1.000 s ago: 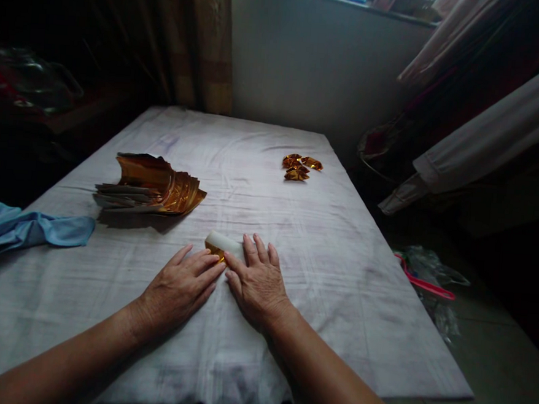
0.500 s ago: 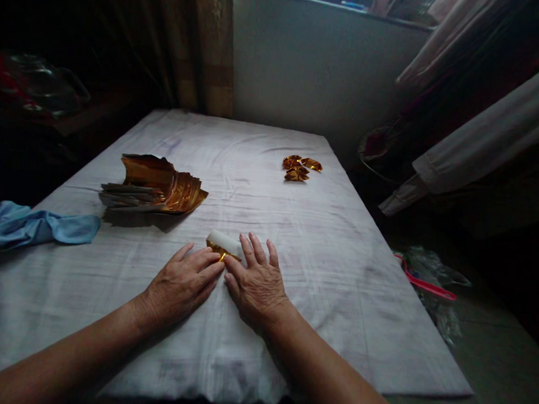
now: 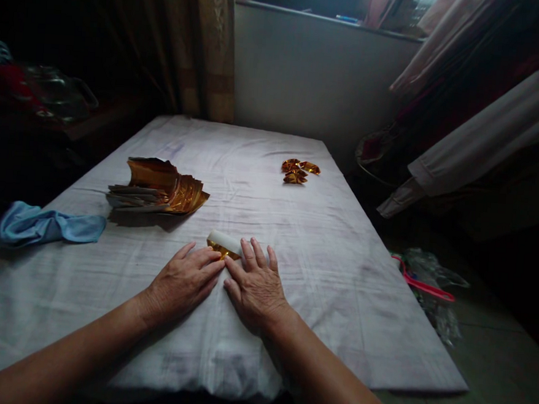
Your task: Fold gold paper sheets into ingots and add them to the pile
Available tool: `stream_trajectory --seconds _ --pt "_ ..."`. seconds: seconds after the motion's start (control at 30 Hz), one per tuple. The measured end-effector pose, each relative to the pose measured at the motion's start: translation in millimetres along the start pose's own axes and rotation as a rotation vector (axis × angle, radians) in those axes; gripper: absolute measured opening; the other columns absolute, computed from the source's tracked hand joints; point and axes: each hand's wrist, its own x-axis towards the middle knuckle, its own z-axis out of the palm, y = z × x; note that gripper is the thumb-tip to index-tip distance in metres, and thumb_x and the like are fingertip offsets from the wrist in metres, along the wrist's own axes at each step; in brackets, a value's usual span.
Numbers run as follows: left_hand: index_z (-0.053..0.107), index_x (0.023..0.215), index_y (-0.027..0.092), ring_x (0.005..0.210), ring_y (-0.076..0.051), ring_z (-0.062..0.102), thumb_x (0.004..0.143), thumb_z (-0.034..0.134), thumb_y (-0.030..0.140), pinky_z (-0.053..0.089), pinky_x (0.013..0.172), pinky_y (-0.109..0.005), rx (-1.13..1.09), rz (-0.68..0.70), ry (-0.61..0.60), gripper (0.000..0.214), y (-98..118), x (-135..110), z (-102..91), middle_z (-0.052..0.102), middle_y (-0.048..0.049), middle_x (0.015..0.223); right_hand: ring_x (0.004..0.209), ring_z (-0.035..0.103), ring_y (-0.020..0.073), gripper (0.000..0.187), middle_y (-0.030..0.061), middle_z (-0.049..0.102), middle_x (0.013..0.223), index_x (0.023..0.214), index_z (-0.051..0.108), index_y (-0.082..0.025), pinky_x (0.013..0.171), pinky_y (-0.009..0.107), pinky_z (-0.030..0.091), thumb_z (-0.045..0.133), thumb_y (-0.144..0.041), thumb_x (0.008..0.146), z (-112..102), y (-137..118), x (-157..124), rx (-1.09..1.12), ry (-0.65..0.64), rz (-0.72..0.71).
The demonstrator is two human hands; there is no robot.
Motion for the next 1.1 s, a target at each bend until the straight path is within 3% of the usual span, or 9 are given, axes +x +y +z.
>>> stream_trajectory --seconds 0.17,0.4,0.53,0.7,0.8,0.93,1.1 --pt "0.065 0.115 0.02 0.113 -0.025 0.061 0.093 0.057 0.019 0.035 0.108 -0.05 0.008 -0.001 0.021 0.024 1 1 -2.8 0.068 -0.0075 0.118 0.145 0.031 0.0362 0.04 0.0106 0.043 0.154 0.137 0.058 -0.039 0.113 0.061 0.023 0.056 -0.04 0.096 0 1 0 -0.02 0.003 0.068" --pt "0.066 0.111 0.02 0.106 -0.025 0.063 0.093 0.057 0.019 0.036 0.106 -0.05 0.018 -0.022 0.057 0.02 3 2 -0.8 0.068 -0.0075 0.114 0.141 0.036 0.0396 0.039 0.0199 0.046 0.15 0.131 0.065 -0.024 0.109 0.061 0.03 0.058 -0.036 0.094 -4 13 -5 -0.055 0.098 0.141" --pt "0.066 0.102 0.02 0.101 -0.024 0.063 0.094 0.056 0.018 0.04 0.102 -0.049 0.027 -0.059 0.06 0.013 8 6 -0.8 0.069 -0.0066 0.105 0.123 0.054 0.0298 0.03 0.0154 0.06 0.136 0.122 0.069 -0.022 0.1 0.047 0.044 0.056 -0.025 0.095 -4 12 2 0.029 0.191 0.022" --pt "0.067 0.097 0.02 0.091 -0.022 0.062 0.095 0.056 0.018 0.047 0.092 -0.042 0.027 -0.062 0.046 0.011 9 11 -0.7 0.069 -0.005 0.094 0.098 0.062 0.0207 0.023 0.006 0.072 0.108 0.111 0.072 -0.025 0.088 0.035 0.049 0.058 -0.02 0.094 -5 5 19 0.166 0.11 -0.08" --pt "0.068 0.097 0.02 0.091 -0.021 0.062 0.095 0.056 0.019 0.049 0.085 -0.037 -0.036 -0.051 0.049 0.012 -1 11 0.5 0.07 -0.0045 0.096 0.1 0.061 0.0217 0.023 0.0056 0.071 0.108 0.112 0.071 -0.024 0.089 0.036 0.049 0.059 -0.02 0.093 -7 4 22 0.182 0.083 -0.07" --pt "0.068 0.11 0.022 0.103 -0.021 0.062 0.094 0.058 0.019 0.049 0.093 -0.037 -0.094 -0.058 0.078 0.019 -28 8 -0.5 0.069 -0.0053 0.109 0.101 0.06 0.0232 0.026 0.0057 0.07 0.112 0.115 0.07 -0.023 0.091 0.038 0.048 0.061 -0.019 0.091 -7 6 21 0.22 0.068 -0.052" --pt "0.069 0.112 0.023 0.103 -0.022 0.065 0.093 0.062 0.025 0.05 0.092 -0.037 -0.072 0.009 0.006 0.02 -54 9 -4.3 0.071 -0.0054 0.109 0.1 0.06 0.0239 0.024 0.0063 0.07 0.111 0.111 0.071 -0.022 0.09 0.039 0.049 0.061 -0.018 0.09 -7 5 21 0.266 0.086 -0.025"
